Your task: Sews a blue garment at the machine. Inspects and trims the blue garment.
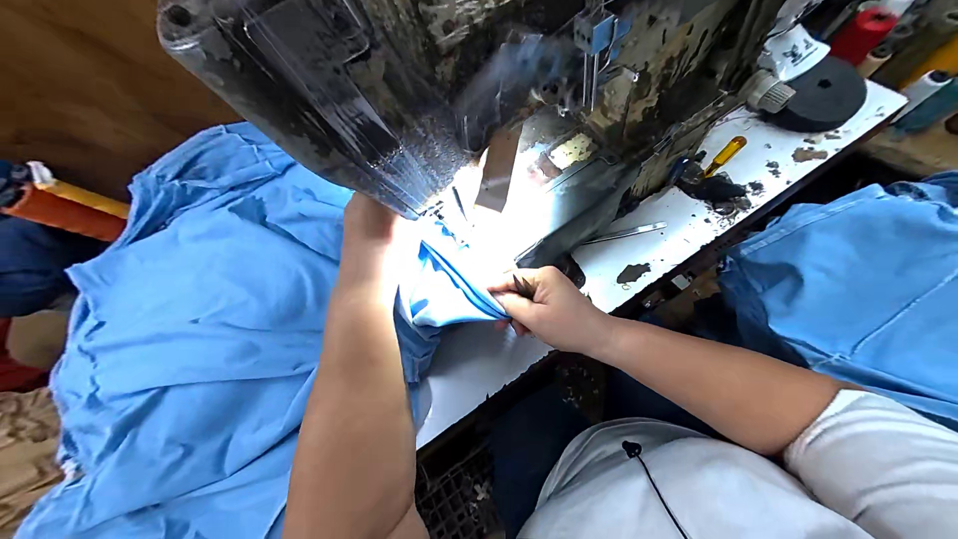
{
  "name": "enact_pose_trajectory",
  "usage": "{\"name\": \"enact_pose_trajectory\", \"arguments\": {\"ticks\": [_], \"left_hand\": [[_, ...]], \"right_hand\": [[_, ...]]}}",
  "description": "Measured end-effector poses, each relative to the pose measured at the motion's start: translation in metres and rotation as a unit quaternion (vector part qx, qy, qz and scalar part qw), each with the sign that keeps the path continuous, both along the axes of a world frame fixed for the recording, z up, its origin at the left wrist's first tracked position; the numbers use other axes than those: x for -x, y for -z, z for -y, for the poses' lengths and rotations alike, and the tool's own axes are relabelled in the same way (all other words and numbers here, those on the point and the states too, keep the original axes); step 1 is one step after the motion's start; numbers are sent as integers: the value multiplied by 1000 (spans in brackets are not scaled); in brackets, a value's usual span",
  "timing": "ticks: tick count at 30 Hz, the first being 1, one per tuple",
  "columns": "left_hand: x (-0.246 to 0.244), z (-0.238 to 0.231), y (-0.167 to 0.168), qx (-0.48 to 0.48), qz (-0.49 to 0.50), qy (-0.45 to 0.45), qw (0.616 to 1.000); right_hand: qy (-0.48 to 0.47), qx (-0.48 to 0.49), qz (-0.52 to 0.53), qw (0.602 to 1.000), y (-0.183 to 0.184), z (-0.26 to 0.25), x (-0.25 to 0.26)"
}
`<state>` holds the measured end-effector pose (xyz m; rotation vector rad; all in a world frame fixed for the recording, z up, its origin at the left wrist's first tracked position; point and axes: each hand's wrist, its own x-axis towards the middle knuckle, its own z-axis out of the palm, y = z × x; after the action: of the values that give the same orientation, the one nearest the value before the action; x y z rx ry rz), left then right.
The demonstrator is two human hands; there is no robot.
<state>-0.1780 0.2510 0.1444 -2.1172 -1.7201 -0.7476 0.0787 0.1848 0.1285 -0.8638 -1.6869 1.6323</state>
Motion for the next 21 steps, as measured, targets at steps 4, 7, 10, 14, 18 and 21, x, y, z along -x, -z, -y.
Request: {"name": "enact_pose_trajectory", "arguments": {"ticks": [4,7,10,14,18,21], "left_hand": [[-73,87,-84,162,111,-149,969],[-83,96,-61,181,170,-167,954],[-70,94,-41,124,362,-90,919],[-66,115,-70,89,726,135,668],[-52,135,-101,104,234,205,945],[-39,126,-111,180,-76,280,940]], "right_hand": [[28,-4,-5,1000,-5,-6,9],[33,-12,7,999,-6,-7,11],[21,40,-7,999,-10,-7,10],[1,-81,16,997,-25,-7,8],[-65,-362,55,928,-64,15,2],[-162,-373,-7,914,-68,5,1]]}}
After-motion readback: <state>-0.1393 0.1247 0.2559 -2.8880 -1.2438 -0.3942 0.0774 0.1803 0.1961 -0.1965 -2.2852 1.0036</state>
